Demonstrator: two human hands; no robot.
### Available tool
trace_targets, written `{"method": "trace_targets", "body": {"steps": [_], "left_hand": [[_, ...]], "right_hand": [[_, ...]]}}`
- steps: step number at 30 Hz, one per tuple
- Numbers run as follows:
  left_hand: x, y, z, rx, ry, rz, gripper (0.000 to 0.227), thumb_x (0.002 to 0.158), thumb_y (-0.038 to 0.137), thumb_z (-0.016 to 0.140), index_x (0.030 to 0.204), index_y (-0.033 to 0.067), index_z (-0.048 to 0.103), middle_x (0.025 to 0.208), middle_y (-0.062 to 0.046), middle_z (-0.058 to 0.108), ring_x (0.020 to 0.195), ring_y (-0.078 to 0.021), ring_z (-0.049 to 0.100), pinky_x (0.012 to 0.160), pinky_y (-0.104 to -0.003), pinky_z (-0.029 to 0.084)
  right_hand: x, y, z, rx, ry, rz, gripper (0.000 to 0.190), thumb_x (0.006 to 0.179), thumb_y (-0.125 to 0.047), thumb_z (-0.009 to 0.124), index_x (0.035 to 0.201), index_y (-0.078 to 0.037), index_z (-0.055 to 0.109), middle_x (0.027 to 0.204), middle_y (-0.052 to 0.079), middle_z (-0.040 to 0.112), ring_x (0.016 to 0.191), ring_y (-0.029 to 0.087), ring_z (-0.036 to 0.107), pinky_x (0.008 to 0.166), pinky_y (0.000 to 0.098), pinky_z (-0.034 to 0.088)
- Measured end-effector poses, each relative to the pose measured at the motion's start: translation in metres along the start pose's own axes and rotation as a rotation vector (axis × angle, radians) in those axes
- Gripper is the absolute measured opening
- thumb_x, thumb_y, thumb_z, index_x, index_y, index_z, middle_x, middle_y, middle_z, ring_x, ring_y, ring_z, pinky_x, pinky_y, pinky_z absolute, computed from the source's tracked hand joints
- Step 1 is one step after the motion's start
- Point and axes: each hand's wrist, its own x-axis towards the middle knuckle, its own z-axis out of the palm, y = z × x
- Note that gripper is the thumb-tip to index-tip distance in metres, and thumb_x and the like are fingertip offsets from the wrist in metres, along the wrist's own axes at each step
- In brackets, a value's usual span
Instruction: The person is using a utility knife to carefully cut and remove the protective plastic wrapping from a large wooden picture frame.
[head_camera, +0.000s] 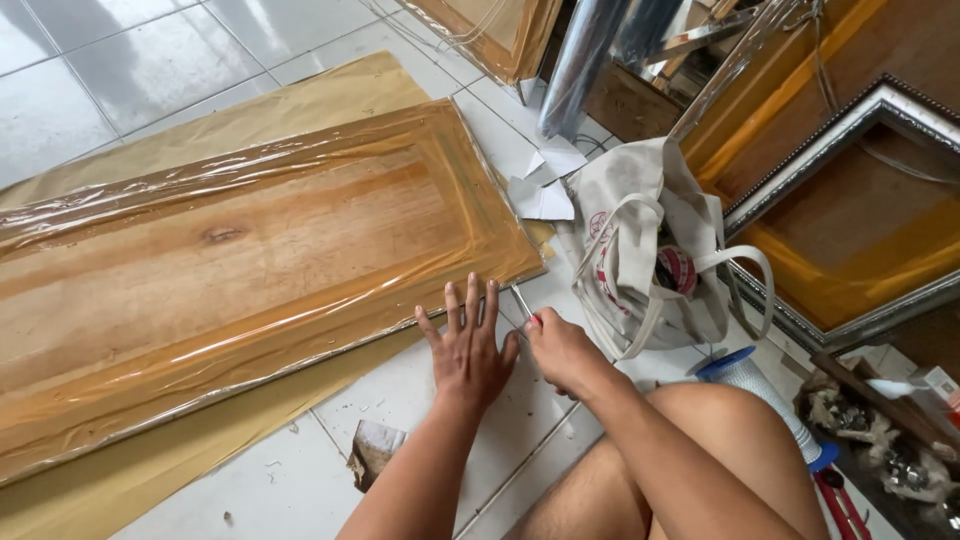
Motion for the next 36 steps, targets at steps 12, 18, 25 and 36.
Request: {"method": "trace_targets", "body": {"steps": [12,18,25,36], "left_hand": [[0.001,-0.003,0.011,0.016,-0.023,0.002,0.088,0.103,0.059,0.045,0.181,0.025,0.02,0.187,-0.008,0.021,0.168,-0.0404,0.021,0.124,-0.086,0.009],[0.002,-0.005,0.009,0.021,-0.03,0.004,0.087,0.104,0.059,0.042,0.181,0.0252,0.019,0.188,-0.009,0.019,0.169,-0.041,0.02,0.124,-0.086,0.009],[0.005,-0.003,-0.012,0.071,-0.058,0.012,0.084,0.107,0.052,0.043,0.182,0.0231,0.018,0.187,-0.01,0.021,0.169,-0.0413,0.021,0.125,-0.084,0.015],[0.003,-0.001,-0.031,0.079,-0.21,-0.001,0.086,0.109,0.057,0.038,0.183,0.0244,0.01,0.19,-0.006,0.013,0.172,-0.0387,0.015,0.128,-0.083,0.012]], "right_hand": [[0.013,0.006,0.001,0.002,0.029,0.005,0.053,0.114,-0.033,0.037,0.143,0.002,0.064,0.082,0.024,0.077,0.049,0.029,0.072,0.045,0.0397,0.065],[0.002,-0.007,-0.002,0.0,0.011,0.011,0.05,0.115,-0.03,0.035,0.14,0.003,0.063,0.086,0.026,0.078,0.048,0.029,0.072,0.046,0.0403,0.066],[0.023,-0.016,0.027,0.599,-0.014,0.121,0.047,0.118,-0.036,0.036,0.138,0.0,0.06,0.077,0.009,0.054,0.048,0.016,0.053,0.036,0.0332,0.049],[0.051,0.039,0.049,-0.013,0.054,-0.014,0.05,0.116,-0.044,0.037,0.127,-0.005,0.067,0.09,0.02,0.082,0.055,0.032,0.078,0.048,0.0457,0.065]]}}
